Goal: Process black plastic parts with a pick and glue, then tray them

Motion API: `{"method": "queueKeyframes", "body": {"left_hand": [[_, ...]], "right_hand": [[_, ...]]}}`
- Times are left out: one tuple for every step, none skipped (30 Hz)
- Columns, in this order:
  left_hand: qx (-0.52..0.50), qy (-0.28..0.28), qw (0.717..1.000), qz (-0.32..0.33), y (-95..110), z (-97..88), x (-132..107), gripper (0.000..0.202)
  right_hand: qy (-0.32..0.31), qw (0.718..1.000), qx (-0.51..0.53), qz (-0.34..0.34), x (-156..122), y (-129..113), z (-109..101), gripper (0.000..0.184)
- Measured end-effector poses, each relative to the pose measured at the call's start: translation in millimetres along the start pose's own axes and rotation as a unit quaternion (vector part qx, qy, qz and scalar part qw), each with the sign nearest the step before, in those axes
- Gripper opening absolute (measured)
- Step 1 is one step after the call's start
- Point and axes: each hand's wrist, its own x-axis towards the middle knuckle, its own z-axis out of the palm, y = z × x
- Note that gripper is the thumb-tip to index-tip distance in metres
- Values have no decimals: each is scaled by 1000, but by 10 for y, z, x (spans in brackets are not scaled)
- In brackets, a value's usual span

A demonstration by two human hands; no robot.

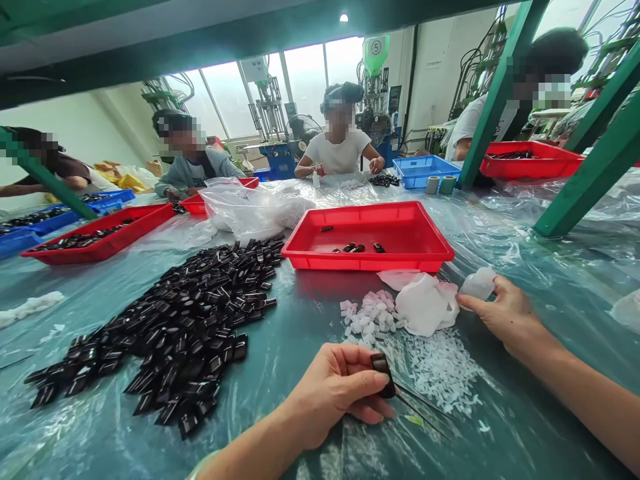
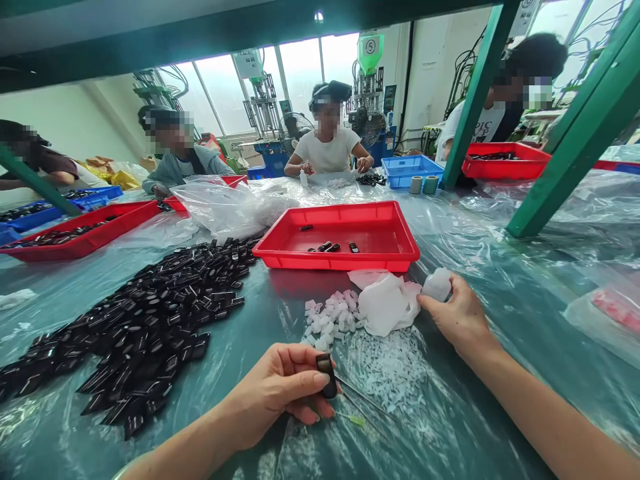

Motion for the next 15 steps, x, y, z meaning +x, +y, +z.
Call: {"method": "queueKeyframes", "body": {"left_hand": [[1, -1, 1000, 0, -5, 3, 0, 23], [2, -4, 1000, 1, -10, 6, -2, 23], [5, -8, 1000, 3, -16, 10, -4, 23], [7, -12, 1000, 4, -23, 15, -9, 23], [8, -18, 1000, 2, -30, 20, -14, 24], [6, -26, 1000, 1, -38, 26, -19, 24], [5, -34, 999, -3, -46, 33, -25, 25], [3, -46, 999, -5, -54, 41, -30, 25], [0, -58, 998, -8, -63, 49, -34, 26], [-3, -69, 998, -12, -70, 57, -38, 26], [-4, -80, 997, -16, -77, 65, -42, 26], [-5, -89, 996, -21, -82, 73, -45, 27], [-6, -97, 995, -27, -86, 80, -48, 27], [-7, -102, 994, -31, -87, 88, -51, 28], [-7, -107, 994, -33, -85, 94, -54, 28]], "right_hand": [[-12, 1000, 2, -7, 5, -11, -13, 41], [-21, 1000, 5, -16, 2, -36, -31, 36], [-25, 999, 9, -29, -12, -75, -53, 35], [-25, 998, 14, -49, -39, -127, -79, 35], [-24, 997, 21, -68, -79, -188, -107, 36], [-20, 995, 24, -97, -133, -257, -136, 36], [-13, 990, 21, -139, -197, -330, -166, 35], [-3, 981, 12, -195, -269, -403, -194, 33], [11, 963, -6, -267, -345, -474, -219, 31], [23, 941, -25, -338, -421, -541, -241, 31], [30, 916, -43, -398, -493, -600, -259, 33], [31, 895, -56, -442, -558, -652, -272, 35], [24, 882, -62, -467, -614, -695, -281, 38], [14, 874, -63, -481, -661, -729, -287, 40], [5, 870, -60, -489, -698, -755, -290, 42]]}}
